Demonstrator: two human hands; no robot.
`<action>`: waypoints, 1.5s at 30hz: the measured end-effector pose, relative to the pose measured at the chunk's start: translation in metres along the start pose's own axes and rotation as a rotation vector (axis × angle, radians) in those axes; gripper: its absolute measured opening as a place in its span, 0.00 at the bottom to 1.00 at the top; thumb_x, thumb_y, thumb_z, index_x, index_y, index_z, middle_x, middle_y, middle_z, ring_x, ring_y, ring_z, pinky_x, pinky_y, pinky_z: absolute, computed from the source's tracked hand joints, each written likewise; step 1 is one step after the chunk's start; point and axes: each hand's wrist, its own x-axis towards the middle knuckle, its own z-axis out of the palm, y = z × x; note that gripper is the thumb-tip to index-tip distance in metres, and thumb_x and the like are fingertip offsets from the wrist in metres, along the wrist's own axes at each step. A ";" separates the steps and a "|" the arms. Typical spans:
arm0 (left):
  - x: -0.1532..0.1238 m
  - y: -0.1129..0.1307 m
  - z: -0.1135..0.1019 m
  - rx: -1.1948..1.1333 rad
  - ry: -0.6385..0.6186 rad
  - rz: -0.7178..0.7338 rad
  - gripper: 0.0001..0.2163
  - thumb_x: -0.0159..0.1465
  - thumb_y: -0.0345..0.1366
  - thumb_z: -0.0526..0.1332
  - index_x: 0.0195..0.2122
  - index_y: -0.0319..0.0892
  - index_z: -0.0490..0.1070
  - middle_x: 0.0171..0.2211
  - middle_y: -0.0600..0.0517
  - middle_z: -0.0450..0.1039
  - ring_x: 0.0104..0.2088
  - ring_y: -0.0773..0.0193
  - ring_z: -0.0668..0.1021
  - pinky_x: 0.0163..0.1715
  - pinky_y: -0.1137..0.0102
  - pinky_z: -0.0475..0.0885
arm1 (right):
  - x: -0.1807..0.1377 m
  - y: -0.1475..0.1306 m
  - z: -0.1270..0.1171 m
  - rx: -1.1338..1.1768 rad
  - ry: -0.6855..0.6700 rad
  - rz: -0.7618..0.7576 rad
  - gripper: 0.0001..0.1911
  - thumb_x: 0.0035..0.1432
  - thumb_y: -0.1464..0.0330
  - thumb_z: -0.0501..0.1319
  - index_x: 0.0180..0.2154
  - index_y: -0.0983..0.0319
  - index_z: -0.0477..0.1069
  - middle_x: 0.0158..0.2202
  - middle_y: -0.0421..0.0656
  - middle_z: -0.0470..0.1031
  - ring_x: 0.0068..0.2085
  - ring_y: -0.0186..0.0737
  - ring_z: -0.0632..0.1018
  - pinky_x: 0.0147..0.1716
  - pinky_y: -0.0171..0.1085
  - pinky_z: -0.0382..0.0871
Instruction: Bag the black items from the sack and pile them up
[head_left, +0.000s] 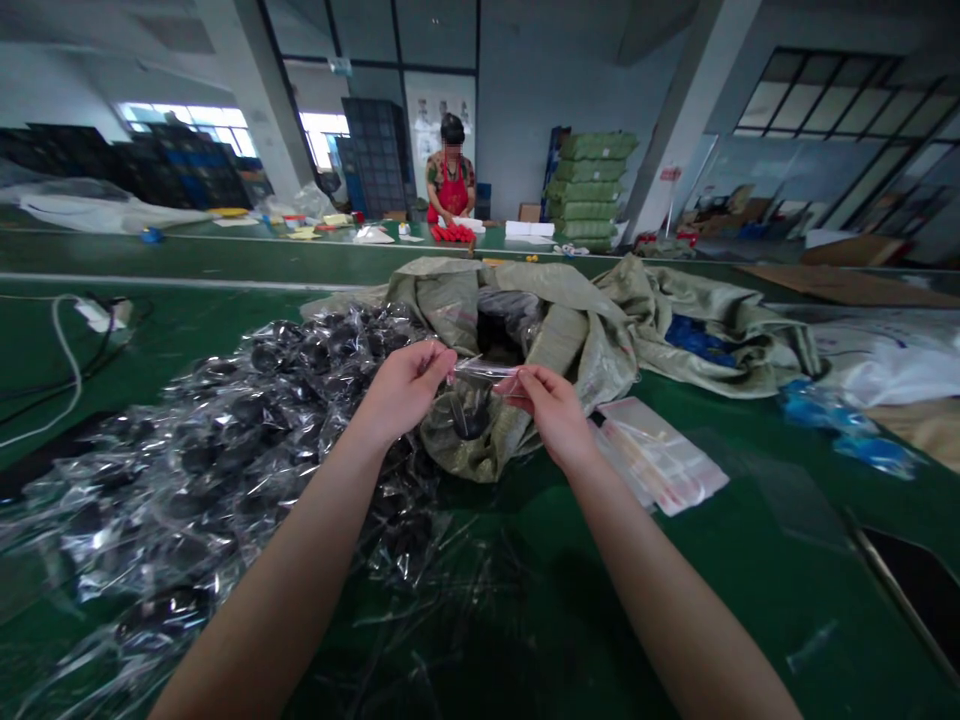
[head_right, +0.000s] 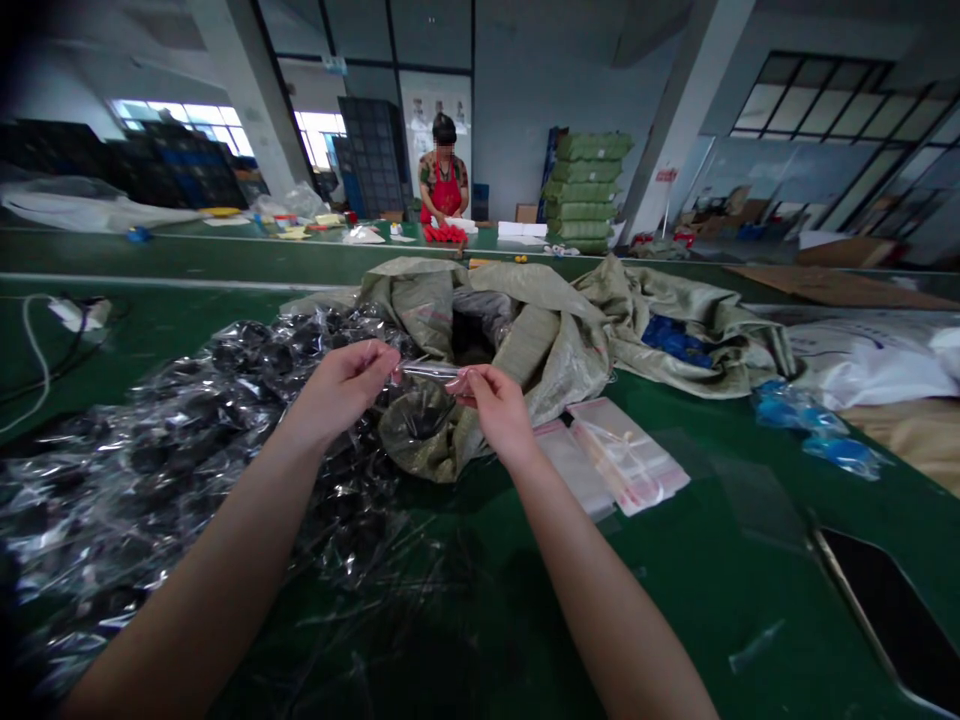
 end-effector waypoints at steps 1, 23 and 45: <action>0.000 -0.001 0.001 -0.040 0.007 -0.027 0.15 0.65 0.43 0.56 0.25 0.39 0.68 0.18 0.57 0.60 0.20 0.71 0.62 0.21 0.75 0.55 | 0.000 0.000 0.000 0.020 -0.008 0.008 0.14 0.54 0.55 0.64 0.32 0.60 0.74 0.31 0.41 0.80 0.36 0.37 0.80 0.38 0.36 0.74; 0.005 -0.015 0.006 0.309 0.190 -0.063 0.14 0.65 0.40 0.55 0.27 0.39 0.73 0.24 0.51 0.72 0.25 0.66 0.72 0.27 0.72 0.65 | -0.006 -0.002 0.006 -0.048 -0.039 -0.090 0.14 0.51 0.55 0.67 0.30 0.60 0.76 0.29 0.41 0.79 0.32 0.37 0.77 0.38 0.38 0.73; -0.016 0.004 0.026 0.595 -0.030 0.425 0.09 0.64 0.32 0.57 0.34 0.44 0.78 0.38 0.51 0.81 0.36 0.63 0.80 0.34 0.72 0.70 | -0.023 -0.021 0.011 -0.851 -0.158 -0.468 0.10 0.64 0.70 0.54 0.37 0.60 0.74 0.36 0.44 0.78 0.39 0.41 0.78 0.41 0.37 0.69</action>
